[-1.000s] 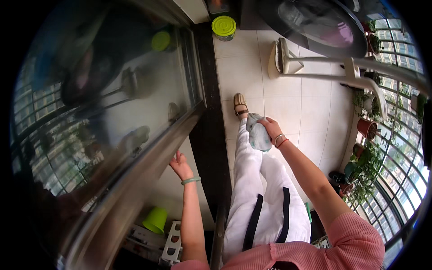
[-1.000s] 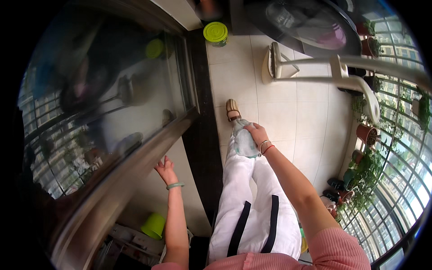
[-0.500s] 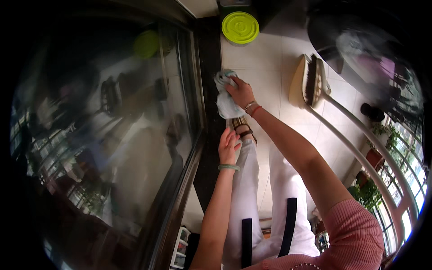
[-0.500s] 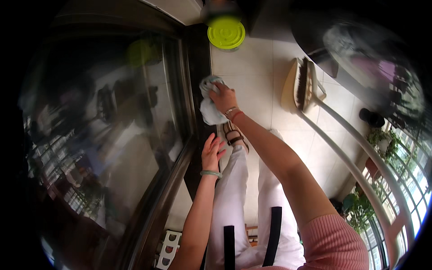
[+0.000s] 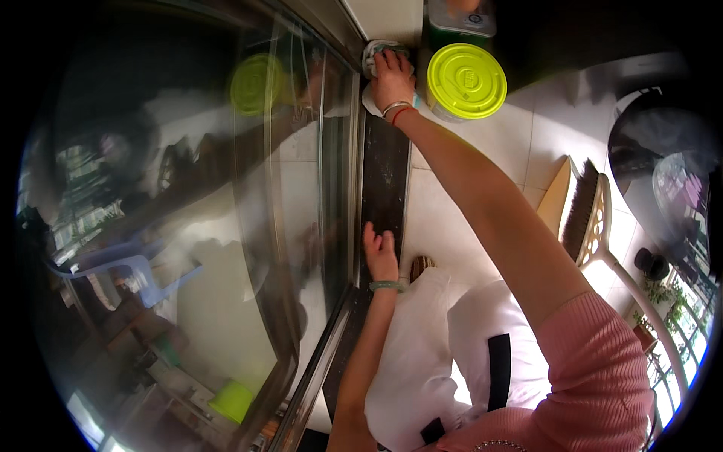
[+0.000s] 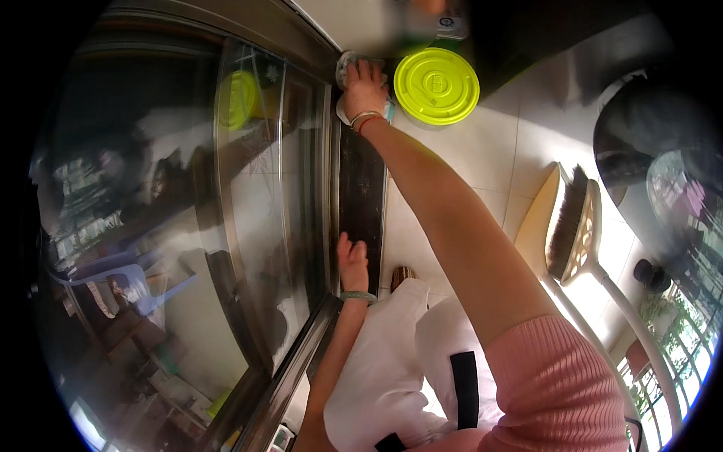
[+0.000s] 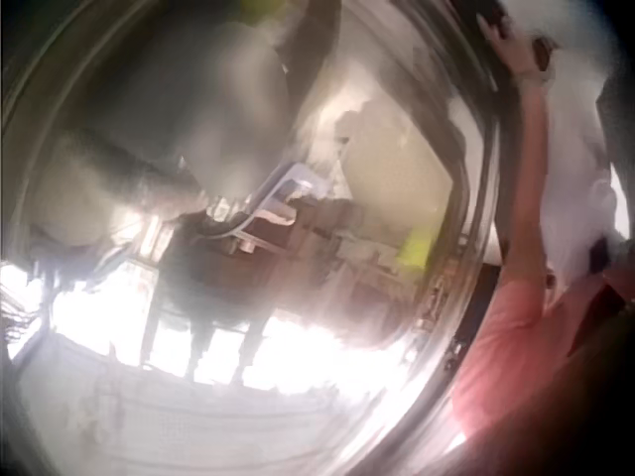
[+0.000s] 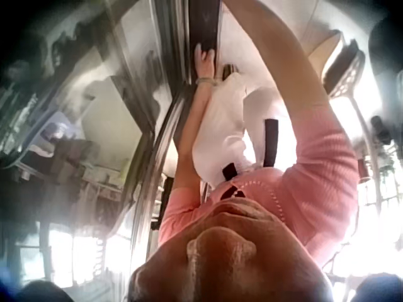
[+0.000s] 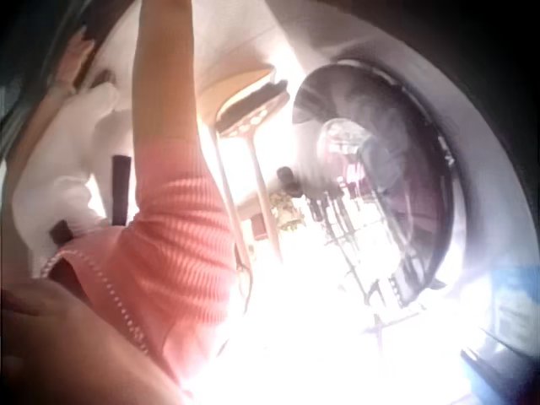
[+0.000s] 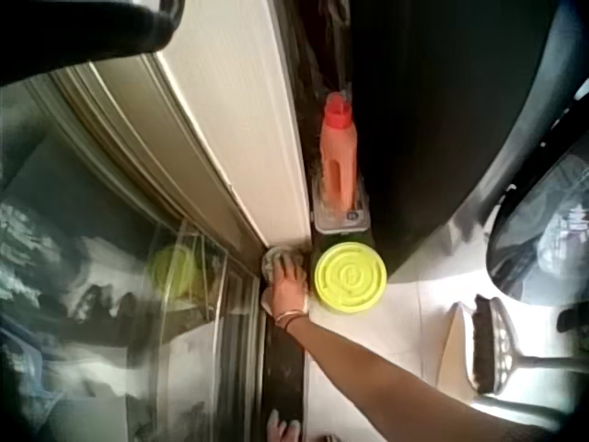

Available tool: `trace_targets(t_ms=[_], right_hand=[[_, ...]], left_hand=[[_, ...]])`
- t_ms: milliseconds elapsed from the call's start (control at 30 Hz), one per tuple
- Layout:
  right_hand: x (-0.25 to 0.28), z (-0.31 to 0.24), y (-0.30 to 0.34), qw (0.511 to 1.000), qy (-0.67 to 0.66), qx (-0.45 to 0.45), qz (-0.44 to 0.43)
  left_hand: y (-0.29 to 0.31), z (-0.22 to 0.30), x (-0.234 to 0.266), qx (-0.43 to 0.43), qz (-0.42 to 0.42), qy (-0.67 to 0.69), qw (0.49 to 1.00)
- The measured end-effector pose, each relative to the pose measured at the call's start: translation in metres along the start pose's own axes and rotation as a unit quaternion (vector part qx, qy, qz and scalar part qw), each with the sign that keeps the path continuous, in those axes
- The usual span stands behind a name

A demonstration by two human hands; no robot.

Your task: The person cleans a sliding glass door and its frame using a cloth and water from a green bucket. They wipe the glass surface and the lower track, repeatedly dipping the cloth into the bucket to rinse and wring it out. The person also moves a plastic storage unit to access the area behind it.

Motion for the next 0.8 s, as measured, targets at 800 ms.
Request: trace_targets(t_ms=[800], right_hand=[[0.06, -0.011, 0.092, 0.933, -0.349, -0.071, 0.05]], left_hand=[[-0.023, 0.002, -0.014, -0.019, 0.088, 0.044, 0.995]])
Point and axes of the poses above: each hand's wrist, its own y-axis away from the middle knuckle, its own x-axis out of the back of the hand, z = x × y, the point moved 1 cm from there along -y, towards the middle knuckle, and after that the axes turned 14 degrees about -y, right-handed, at the moved point
